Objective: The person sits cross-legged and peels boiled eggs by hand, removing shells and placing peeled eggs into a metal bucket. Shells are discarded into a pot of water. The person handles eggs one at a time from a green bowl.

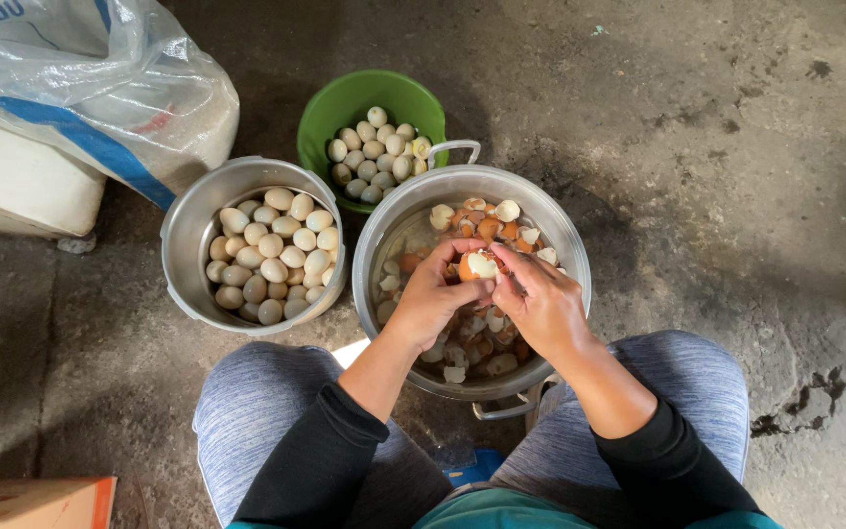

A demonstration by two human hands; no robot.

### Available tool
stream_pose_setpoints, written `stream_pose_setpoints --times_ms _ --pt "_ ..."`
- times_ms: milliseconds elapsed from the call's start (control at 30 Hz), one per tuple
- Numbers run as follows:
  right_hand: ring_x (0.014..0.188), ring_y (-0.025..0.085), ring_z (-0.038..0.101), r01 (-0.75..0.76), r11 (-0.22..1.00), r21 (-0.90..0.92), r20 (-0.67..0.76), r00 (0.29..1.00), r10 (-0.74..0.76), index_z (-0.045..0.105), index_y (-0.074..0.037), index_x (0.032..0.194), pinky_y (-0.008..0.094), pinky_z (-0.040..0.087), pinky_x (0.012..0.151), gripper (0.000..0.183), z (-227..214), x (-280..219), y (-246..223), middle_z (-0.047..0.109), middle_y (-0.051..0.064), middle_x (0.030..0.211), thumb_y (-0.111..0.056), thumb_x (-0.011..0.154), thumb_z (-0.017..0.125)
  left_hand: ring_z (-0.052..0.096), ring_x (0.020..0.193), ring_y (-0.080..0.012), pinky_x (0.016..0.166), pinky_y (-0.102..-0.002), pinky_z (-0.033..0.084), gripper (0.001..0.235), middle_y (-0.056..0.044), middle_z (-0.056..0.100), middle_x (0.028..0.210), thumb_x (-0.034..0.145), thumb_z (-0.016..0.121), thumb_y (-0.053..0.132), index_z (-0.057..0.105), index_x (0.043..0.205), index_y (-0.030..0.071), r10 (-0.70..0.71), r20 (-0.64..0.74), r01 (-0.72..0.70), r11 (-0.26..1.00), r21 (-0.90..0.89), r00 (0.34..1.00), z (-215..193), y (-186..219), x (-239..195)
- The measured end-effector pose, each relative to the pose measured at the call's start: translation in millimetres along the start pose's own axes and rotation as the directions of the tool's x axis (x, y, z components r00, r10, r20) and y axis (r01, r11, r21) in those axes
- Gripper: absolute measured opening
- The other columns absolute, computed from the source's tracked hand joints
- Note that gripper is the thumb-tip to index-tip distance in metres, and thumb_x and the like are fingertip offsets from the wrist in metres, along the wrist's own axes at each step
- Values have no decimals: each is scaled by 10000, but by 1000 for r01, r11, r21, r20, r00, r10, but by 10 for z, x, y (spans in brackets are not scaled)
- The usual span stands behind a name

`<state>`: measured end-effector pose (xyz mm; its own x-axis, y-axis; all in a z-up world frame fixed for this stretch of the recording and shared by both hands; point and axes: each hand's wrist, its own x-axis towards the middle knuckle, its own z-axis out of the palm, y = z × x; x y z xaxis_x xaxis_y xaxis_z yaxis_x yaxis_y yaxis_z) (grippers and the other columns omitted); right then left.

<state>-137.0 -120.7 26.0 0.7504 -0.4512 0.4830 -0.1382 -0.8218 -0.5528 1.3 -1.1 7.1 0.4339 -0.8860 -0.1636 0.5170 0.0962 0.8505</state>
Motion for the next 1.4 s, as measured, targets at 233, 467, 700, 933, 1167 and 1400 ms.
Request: stream_pose_setpoints --times_ms 233,467,700,933,1167,1400 --pt "883 125 736 -263 927 266 19 963 267 703 -75 1232 278 596 763 303 -67 81 141 777 87 1100 -50 931 690 693 1006 -188 843 -339 624 517 -83 613 1192 864 722 10 531 1342 46 -93 -11 91 992 -86 996 -62 24 -26" --pt "826 79 697 -438 840 322 51 894 446 710 -45 1170 236 561 732 211 -63 168 305 775 42 1019 -43 969 647 715 1038 -251 840 -362 635 427 -166 663 1222 963 587 142 575 1375 33 -142 139 177 943 -283 980 -92 130 -71" --pt "958 121 694 -144 923 357 121 987 107 717 -74 1236 252 544 848 309 -139 99 178 759 73 1136 -79 927 716 670 1090 -218 880 -379 623 379 -99 622 1231 968 602 161 553 1329 57 -117 80 132 965 -227 990 -79 137 -75" --pt "912 150 747 -163 919 358 98 986 137 764 -78 1165 264 601 792 230 -105 91 167 754 86 1027 -45 937 748 649 1095 -170 897 -308 578 639 -63 638 1222 785 818 11 552 1364 61 -22 90 18 999 40 996 -84 24 -51" --pt "921 140 746 -210 927 310 -21 974 227 721 -59 1139 275 604 790 166 -40 99 239 779 84 1088 -66 974 703 668 1058 -158 815 -266 545 614 -68 672 1205 852 767 67 528 1418 65 -118 137 128 989 -68 984 -112 37 -59" --pt "864 190 759 -364 923 122 42 932 361 719 -73 1137 317 585 765 192 -42 170 281 776 115 1041 -122 957 673 686 1137 -307 975 -363 591 502 -181 620 1284 954 544 4 450 1447 7 -77 203 149 919 -366 976 -107 104 -50"
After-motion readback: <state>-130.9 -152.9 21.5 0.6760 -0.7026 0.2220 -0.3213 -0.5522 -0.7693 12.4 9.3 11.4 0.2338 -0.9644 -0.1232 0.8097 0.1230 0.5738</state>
